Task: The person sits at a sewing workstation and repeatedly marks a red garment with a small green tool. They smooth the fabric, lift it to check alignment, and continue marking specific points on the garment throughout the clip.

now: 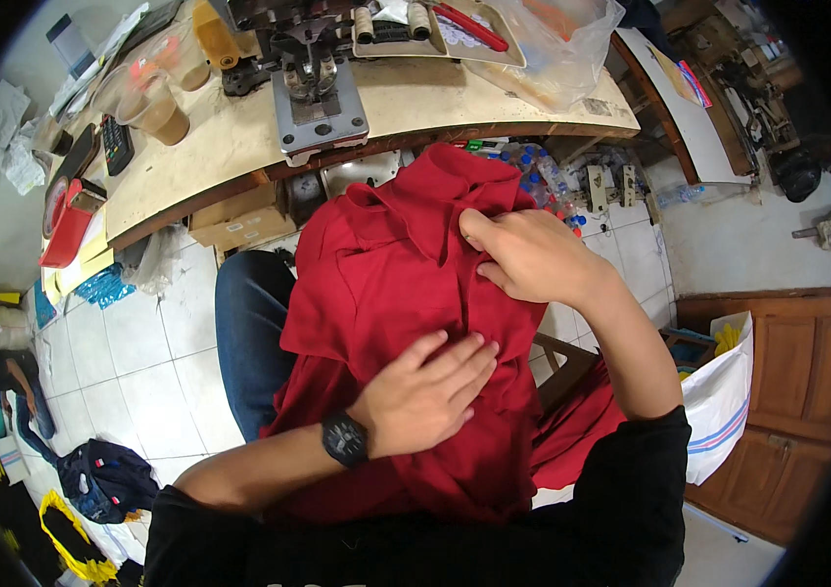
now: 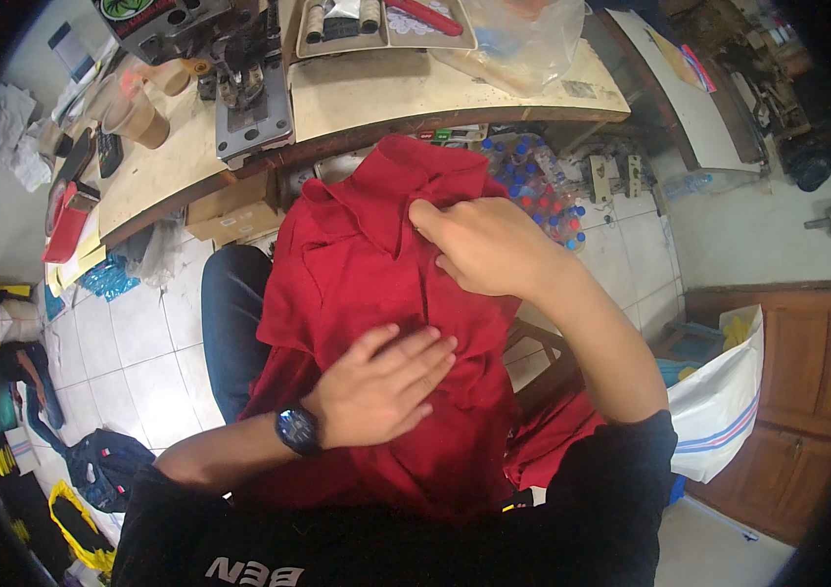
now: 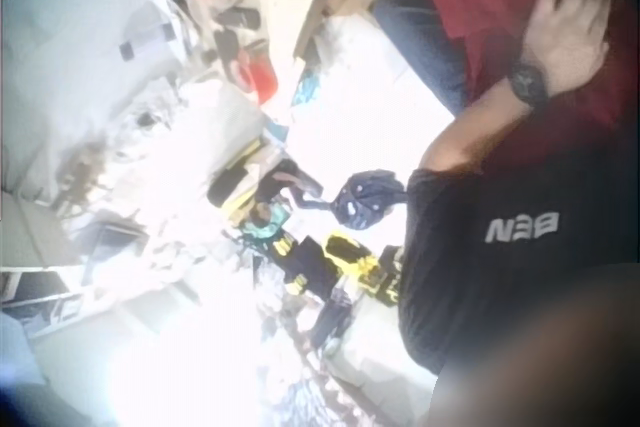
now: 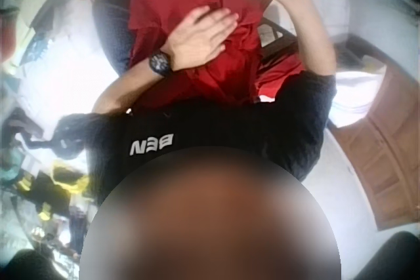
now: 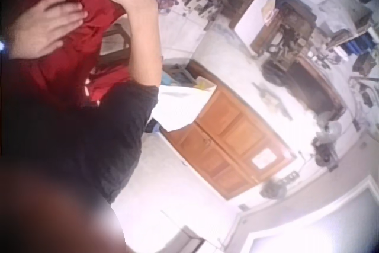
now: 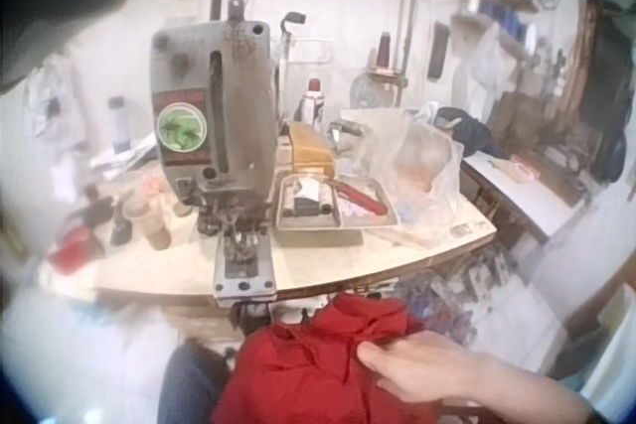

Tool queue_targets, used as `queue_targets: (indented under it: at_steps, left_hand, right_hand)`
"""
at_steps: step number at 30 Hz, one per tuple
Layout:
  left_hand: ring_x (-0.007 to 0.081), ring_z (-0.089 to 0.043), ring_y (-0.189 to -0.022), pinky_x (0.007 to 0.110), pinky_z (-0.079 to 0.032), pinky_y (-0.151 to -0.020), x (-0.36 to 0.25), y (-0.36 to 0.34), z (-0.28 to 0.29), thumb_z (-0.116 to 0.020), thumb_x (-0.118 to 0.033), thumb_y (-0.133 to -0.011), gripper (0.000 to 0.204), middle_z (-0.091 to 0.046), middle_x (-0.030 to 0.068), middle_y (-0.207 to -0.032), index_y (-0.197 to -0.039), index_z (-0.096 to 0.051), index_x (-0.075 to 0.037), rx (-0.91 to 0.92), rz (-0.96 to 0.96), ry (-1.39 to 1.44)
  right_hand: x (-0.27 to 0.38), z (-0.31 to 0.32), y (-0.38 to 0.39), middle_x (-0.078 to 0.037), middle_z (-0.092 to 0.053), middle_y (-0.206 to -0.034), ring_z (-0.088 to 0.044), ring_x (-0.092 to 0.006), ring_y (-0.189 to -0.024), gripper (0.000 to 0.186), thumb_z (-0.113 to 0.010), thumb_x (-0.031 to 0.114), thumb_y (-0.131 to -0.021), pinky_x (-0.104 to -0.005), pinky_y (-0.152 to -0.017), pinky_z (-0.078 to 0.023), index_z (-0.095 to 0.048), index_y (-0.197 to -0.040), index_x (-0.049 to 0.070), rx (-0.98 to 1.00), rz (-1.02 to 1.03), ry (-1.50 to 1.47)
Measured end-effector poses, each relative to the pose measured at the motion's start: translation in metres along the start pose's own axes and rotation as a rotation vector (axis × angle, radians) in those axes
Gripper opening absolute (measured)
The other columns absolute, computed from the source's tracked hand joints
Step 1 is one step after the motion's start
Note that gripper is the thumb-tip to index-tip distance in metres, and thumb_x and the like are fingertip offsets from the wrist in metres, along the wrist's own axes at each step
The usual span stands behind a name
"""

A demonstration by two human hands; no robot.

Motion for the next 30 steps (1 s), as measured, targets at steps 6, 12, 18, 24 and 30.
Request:
queue_targets:
  at_steps: [6, 12, 18, 24, 30]
  left_hand:
    - [0.0235, -0.029, -0.163, 0.056, -0.018, -0.133, -0.002, 0.018, -0.043, -0.066, -0.047, -0.098, 0.075, -0.037, 0.0125, -0.173, -0.156, -0.052, -0.001, 0.202, 0.085, 0.141]
    - [0.0243, -0.030, -0.163, 0.057, -0.018, -0.132, -0.002, 0.016, -0.044, -0.064, -0.049, -0.099, 0.076, -0.039, 0.0137, -0.172, -0.156, -0.051, 0.001, 0.203, 0.073, 0.136]
    - [0.0245, -0.042, -0.155, 0.052, -0.027, -0.128, 0.001, 0.011, -0.029, -0.066, -0.047, -0.099, 0.067, -0.053, 0.0131, -0.160, -0.147, -0.061, 0.000, 0.130, 0.052, 0.082]
    - [0.0263, -0.061, -0.120, 0.046, -0.045, -0.105, 0.049, -0.028, 0.002, -0.076, -0.032, -0.095, 0.034, -0.069, 0.0062, -0.121, -0.117, -0.077, -0.007, -0.230, 0.168, 0.143]
    - [0.0293, -0.052, -0.136, 0.052, -0.037, -0.113, 0.070, -0.027, -0.016, -0.080, -0.039, -0.088, 0.049, -0.065, 0.0048, -0.142, -0.127, -0.076, -0.010, -0.283, 0.261, 0.024]
  right_hand:
    - [0.005, -0.014, -0.017, -0.025, -0.072, -0.084, -0.073, -0.0470, -0.087, 0.048, -0.080, 0.005, -0.081, -0.0553, -0.072, -0.057, -0.053, -0.120, -0.002, -0.010, 0.056, 0.041]
    - [-0.001, -0.018, -0.015, -0.026, -0.073, -0.090, -0.073, -0.0485, -0.089, 0.054, -0.081, 0.003, -0.080, -0.0556, -0.074, -0.059, -0.050, -0.125, -0.002, -0.054, 0.019, -0.024]
    - [0.010, -0.015, -0.013, -0.026, -0.072, -0.096, -0.073, -0.0488, -0.090, 0.053, -0.079, 0.004, -0.082, -0.0553, -0.073, -0.060, -0.048, -0.124, -0.001, -0.155, 0.021, 0.034]
    - [0.001, -0.026, -0.010, -0.027, -0.072, -0.100, -0.073, -0.0507, -0.091, 0.049, -0.077, 0.004, -0.085, -0.0572, -0.074, -0.060, -0.046, -0.123, 0.002, -0.203, -0.004, -0.061]
    - [-0.016, -0.023, -0.014, -0.029, -0.072, -0.096, -0.072, -0.0510, -0.094, 0.045, -0.076, 0.003, -0.086, -0.0593, -0.073, -0.058, -0.046, -0.120, 0.001, -0.183, 0.008, -0.195]
Point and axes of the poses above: each hand's wrist, its own y-axis away from the middle knuckle, its own z-axis out of the back of the hand, x = y × z, the point moved 8 cm from there along -y, towards the middle knuckle
